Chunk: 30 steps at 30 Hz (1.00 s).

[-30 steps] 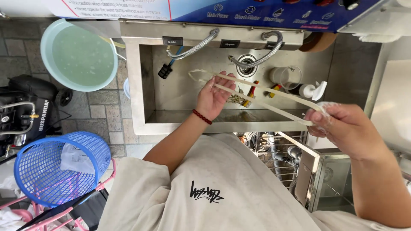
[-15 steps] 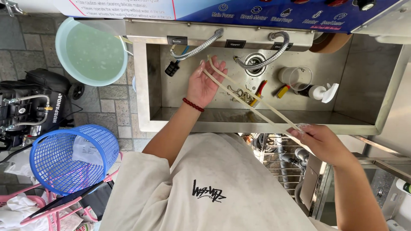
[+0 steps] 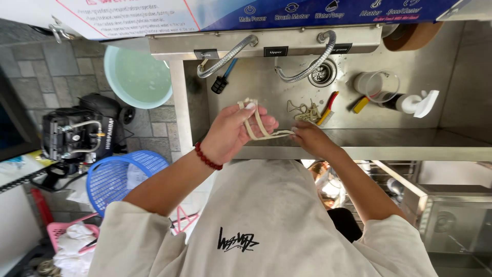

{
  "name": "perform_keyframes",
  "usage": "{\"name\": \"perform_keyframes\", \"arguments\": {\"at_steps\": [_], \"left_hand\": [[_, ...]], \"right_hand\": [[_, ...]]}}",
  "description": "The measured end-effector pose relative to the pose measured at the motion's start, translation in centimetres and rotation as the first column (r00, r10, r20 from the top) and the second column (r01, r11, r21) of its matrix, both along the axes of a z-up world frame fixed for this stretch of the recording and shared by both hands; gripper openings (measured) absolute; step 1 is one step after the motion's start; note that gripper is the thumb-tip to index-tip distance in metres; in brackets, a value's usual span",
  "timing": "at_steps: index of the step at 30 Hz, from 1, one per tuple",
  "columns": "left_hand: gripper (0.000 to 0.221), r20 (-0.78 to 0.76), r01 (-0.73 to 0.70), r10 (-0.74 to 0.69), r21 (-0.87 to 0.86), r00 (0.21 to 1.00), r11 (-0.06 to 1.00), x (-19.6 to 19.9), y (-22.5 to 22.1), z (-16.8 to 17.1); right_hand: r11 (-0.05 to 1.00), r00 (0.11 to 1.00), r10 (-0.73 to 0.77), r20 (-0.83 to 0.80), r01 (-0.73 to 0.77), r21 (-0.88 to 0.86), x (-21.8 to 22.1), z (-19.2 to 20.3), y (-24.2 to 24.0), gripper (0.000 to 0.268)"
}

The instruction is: The recorder is washing and rinsing a pair of shoelaces in a sink at a shoe repair shop.

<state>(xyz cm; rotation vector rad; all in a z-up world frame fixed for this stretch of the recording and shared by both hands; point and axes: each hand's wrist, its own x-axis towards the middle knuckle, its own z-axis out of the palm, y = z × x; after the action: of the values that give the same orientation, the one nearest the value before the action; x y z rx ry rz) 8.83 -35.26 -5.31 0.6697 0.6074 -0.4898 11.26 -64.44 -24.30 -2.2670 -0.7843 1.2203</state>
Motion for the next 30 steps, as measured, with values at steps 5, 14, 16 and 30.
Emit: {"name": "perform_keyframes", "arguments": {"at_steps": [5,14,16,30], "left_hand": [[0.028,-0.023,0.163,-0.162,0.053,0.987,0.985,-0.4,1.3,5.1],[0.026,0.043,0.174,-0.178,0.091,0.983,0.981,-0.6,2.7,10.5],[0.025,0.082,0.078,-0.089,0.123,0.993,0.989,-0.3,3.6,10.8],[0.019,0.129,-0.572,0.558,0.235,0.820,0.786,-2.3,7.8,4.6]], "right_hand": [[0.889,0.923,-0.185,0.336,0.012,0.458,1.8,4.0,4.3,0.015],[0.660,0.995,-0.095,0.000,0.063,0.749,1.8,0.0,9.1,0.016],[0.678,0.965,-0.057,-0.255,0.225,0.700,0.9,-2.0,9.3,0.015],[0.096,0.039,0.111,-0.993,0.994,0.050,-1.7,-2.4,0.3,0.014]]}}
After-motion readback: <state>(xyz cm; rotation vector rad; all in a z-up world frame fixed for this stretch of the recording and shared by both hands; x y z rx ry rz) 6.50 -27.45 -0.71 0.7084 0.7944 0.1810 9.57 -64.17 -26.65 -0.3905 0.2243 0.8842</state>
